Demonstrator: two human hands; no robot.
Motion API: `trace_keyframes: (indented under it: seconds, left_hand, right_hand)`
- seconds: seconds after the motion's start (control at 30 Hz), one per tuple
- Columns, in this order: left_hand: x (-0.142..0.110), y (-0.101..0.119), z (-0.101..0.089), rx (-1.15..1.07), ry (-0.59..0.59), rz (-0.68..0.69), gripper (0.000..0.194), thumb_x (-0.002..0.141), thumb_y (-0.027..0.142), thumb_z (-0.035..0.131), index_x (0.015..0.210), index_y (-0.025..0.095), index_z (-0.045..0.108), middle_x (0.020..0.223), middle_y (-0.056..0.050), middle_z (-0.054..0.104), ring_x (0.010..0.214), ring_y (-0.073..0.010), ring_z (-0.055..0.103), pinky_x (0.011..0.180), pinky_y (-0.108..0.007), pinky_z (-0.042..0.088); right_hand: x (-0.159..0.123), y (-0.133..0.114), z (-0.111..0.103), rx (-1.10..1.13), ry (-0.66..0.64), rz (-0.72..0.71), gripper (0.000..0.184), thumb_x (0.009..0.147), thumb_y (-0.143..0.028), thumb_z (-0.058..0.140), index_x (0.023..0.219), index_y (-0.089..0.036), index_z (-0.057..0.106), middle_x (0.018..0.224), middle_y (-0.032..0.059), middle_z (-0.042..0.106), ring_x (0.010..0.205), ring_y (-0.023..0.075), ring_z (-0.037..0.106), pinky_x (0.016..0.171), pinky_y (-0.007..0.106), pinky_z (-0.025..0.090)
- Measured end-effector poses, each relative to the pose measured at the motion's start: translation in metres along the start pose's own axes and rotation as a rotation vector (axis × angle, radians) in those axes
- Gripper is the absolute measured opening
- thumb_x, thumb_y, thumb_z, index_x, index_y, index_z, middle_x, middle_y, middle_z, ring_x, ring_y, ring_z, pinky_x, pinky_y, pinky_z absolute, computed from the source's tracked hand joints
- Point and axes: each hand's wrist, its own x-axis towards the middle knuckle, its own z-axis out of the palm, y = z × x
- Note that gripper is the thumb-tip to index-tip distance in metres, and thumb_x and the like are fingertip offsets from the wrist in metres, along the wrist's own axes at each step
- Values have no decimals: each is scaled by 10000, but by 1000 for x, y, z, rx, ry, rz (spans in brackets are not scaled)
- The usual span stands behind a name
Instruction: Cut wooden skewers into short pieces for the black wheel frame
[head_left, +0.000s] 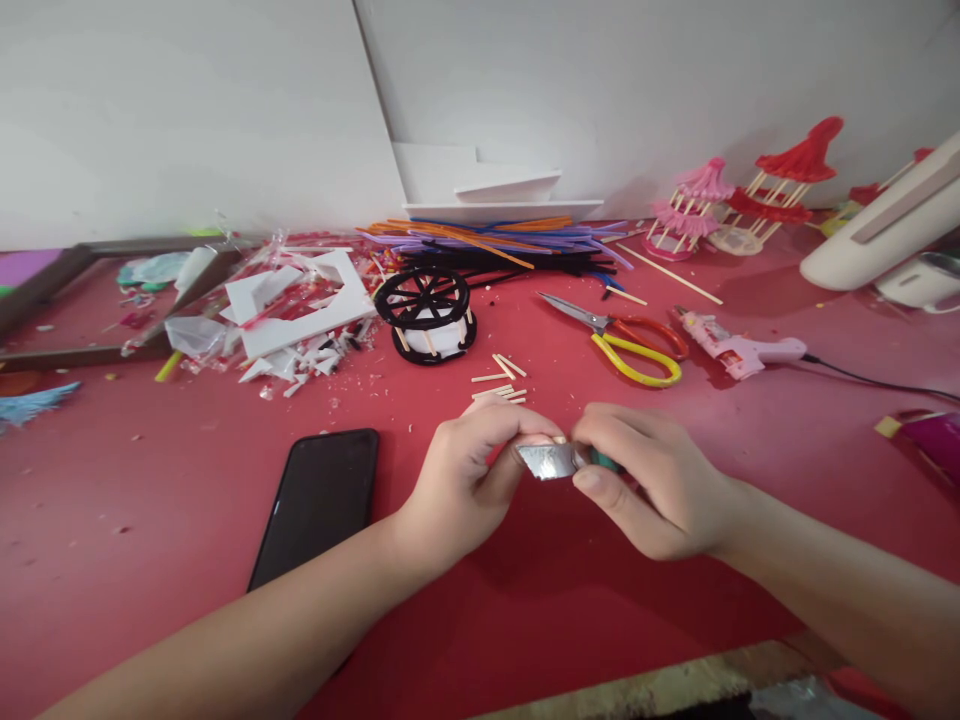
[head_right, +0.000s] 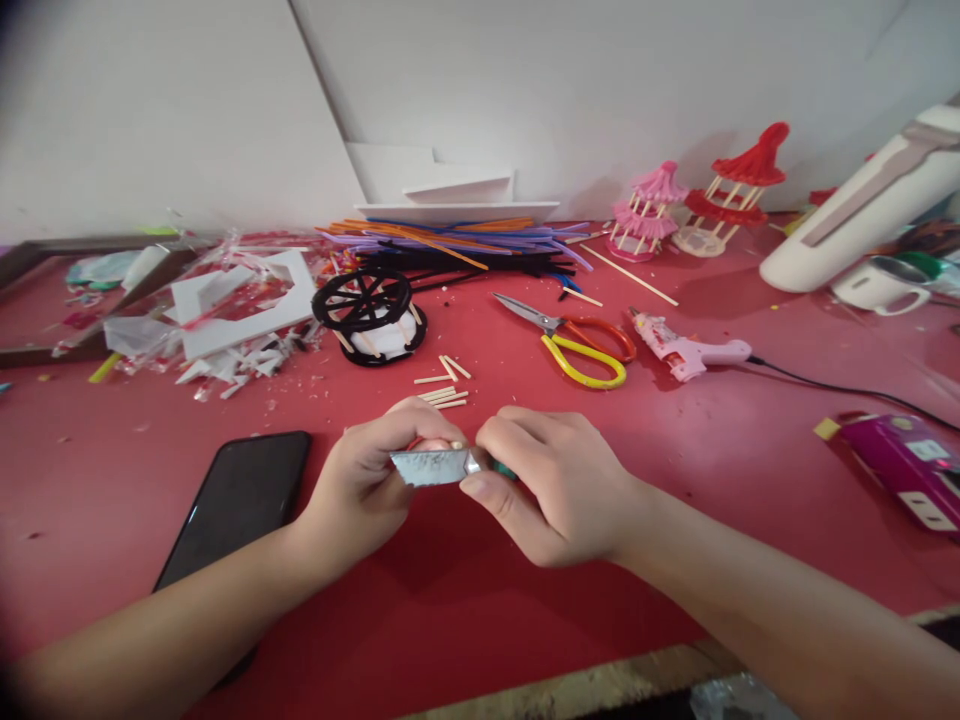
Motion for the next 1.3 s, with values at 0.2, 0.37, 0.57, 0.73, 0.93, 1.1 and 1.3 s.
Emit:
trace_keyframes:
  seconds: [0.2,0.37,0.57,0.73,0.93,1.1,1.3]
  left_hand:
    - [0,3,-1,5,-29,26,211,935,221,507,778,185,644,729,-35,685,710,-144,594,755,-282,461]
    - [2,3,-2,22,-20,24,223,937,259,506,775,191,643,731,-33,681,699,-144,586,749,-285,459]
    - [2,5,-3,55,11,80,181,921,174,510,788,191,631,721,-18,682,680,-133,569,712,-270,451]
    - [-3,7,1,-30,-45,164,168,904,131,532,789,196,636,719,-9,700,686,-133,588,768,-292,462]
    - [-2,2,4,-369,60,-68,134,941,216,510,888,187,630,801,-33,709,782,-146,652,778,-288,497]
    - [2,0,7,-652,17,-176,121,939,231,528,903,170,626,842,-45,745,777,-127,664,767,-249,491]
    - [6,-3,5,-847,21,-380,87,899,208,598,941,167,662,939,-55,747,876,-139,676,808,-235,475]
  right_hand:
    - [-1,2,-1,41,-14,-37,198,910,-319,449,754,-198,434,670,-21,446,578,106,373,529,250,300]
    - [-1,2,1,7,28,-46,184,902,-308,461,758,-197,434,666,-21,436,578,106,369,525,252,295]
    - [3,3,-1,-43,48,-33,195,903,-324,471,758,-199,432,665,-23,441,569,107,373,520,259,289]
    - [5,16,-15,-149,250,162,212,946,-299,428,754,-211,450,608,-31,439,535,110,422,523,266,322]
    - [9,25,-12,-236,363,321,178,911,-369,520,827,-212,536,651,-1,580,595,149,554,574,289,405]
    - [13,34,-2,-282,362,518,298,770,-431,690,955,-211,611,930,38,708,844,215,666,716,317,486]
    - [11,43,-1,-362,300,512,276,784,-374,674,991,-203,611,969,47,715,875,238,673,746,343,497]
